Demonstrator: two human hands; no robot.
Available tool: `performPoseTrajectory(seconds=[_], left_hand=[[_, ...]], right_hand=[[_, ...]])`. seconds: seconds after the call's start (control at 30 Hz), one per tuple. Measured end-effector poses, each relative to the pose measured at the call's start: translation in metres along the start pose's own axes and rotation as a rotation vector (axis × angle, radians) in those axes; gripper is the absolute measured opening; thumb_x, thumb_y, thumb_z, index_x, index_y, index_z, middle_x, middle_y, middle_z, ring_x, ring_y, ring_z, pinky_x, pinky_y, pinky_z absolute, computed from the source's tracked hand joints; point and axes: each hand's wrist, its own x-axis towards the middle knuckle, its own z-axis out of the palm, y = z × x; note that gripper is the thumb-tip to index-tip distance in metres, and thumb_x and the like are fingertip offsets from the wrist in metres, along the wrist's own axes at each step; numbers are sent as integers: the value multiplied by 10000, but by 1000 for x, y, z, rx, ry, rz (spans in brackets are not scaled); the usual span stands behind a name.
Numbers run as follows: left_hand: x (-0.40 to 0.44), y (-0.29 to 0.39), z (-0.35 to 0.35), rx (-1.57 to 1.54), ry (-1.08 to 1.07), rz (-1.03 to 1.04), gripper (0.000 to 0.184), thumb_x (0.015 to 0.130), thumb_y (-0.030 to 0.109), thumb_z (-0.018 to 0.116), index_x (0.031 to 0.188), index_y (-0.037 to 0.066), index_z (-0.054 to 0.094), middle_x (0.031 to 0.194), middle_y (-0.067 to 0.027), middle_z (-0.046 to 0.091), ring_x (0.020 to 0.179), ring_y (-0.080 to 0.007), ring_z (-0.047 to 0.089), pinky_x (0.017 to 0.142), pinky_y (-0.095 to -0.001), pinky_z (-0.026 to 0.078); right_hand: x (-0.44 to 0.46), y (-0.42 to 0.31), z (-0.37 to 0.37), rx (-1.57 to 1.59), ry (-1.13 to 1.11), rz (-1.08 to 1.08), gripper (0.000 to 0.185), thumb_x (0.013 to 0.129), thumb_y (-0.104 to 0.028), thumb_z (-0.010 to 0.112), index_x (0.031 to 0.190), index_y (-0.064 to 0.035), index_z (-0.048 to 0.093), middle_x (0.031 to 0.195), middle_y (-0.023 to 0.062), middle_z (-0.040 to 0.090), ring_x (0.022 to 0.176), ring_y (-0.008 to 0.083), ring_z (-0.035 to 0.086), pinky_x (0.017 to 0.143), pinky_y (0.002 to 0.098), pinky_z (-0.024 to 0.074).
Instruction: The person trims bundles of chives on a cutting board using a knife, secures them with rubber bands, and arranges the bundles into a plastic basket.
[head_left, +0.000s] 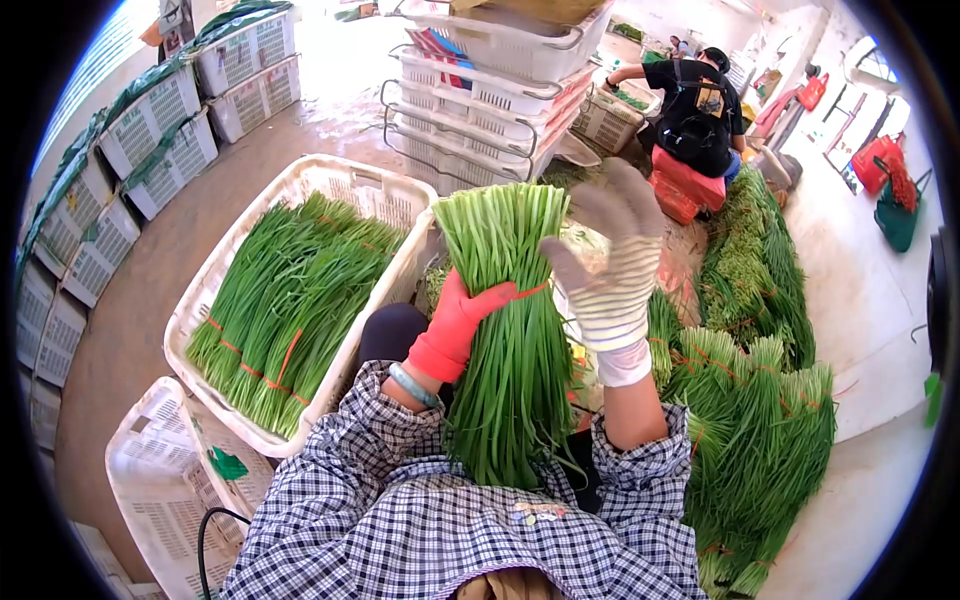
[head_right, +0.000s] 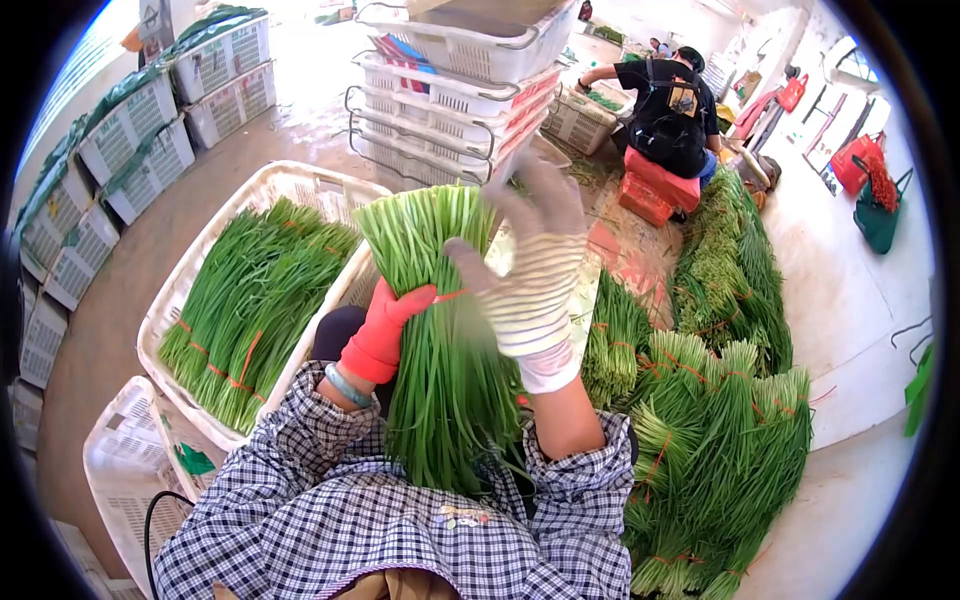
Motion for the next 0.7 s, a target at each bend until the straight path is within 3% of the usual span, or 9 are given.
performPoseTrajectory(seconds=[0.03, 0.17, 0.27, 0.5, 0.6, 0.7], left_hand=[[-1, -4, -1, -22, 32, -9, 545, 809, 79, 698, 1303, 15, 477, 1171, -56, 604, 1059, -167, 585, 921, -340, 487], [-5, -9, -4, 35, 45, -48, 551, 792, 55, 721, 1284, 15, 477, 1182, -60, 595, 1073, -166, 579, 930, -326, 485], [-5, -9, -3, 247, 64, -20, 591, 796, 75, 728, 1312, 15, 446, 1192, -62, 586, 1087, -169, 571, 933, -321, 489], [-6, -12, -4, 323, 18, -25, 626, 823, 87, 711, 1357, 23, 392, 1222, -77, 569, 1104, -181, 561, 952, -340, 484], [-6, -14, -2, 131, 5, -57, 624, 844, 65, 682, 1380, 26, 366, 1256, -89, 551, 1134, -191, 551, 977, -366, 478], [-5, -12, -2, 142, -47, 23, 643, 856, 54, 668, 1407, 28, 338, 1294, -97, 532, 1170, -199, 536, 993, -385, 474]], right_hand=[[4, -7, -4, -123, -18, -114, 385, 655, -272, 794, 987, -117, 674, 1333, 150, 528, 1279, 359, 427, 1108, 530, 264], [-4, -13, 10, -157, -176, 26, 184, 718, -267, 738, 830, -123, 707, 1345, 135, 528, 1313, 357, 390, 1153, 545, 151], [-1, -17, 8, -286, -205, 14, 184, 698, -237, 770, 836, -124, 724, 1333, 108, 554, 1308, 339, 426, 1144, 519, 240], [-7, -9, 10, -251, -187, 53, 69, 722, -141, 717, 775, -101, 699, 1311, 102, 569, 1296, 327, 441, 1153, 520, 227], [-13, -2, 9, -163, -121, 76, 49, 698, -97, 674, 740, -86, 652, 1221, 113, 609, 1220, 344, 483, 1129, 531, 227], [-25, 9, -1, 436, -50, 447, 43, 750, 0, 607, 742, -38, 626, 1174, 121, 622, 1154, 283, 533, 1023, 400, 376]])
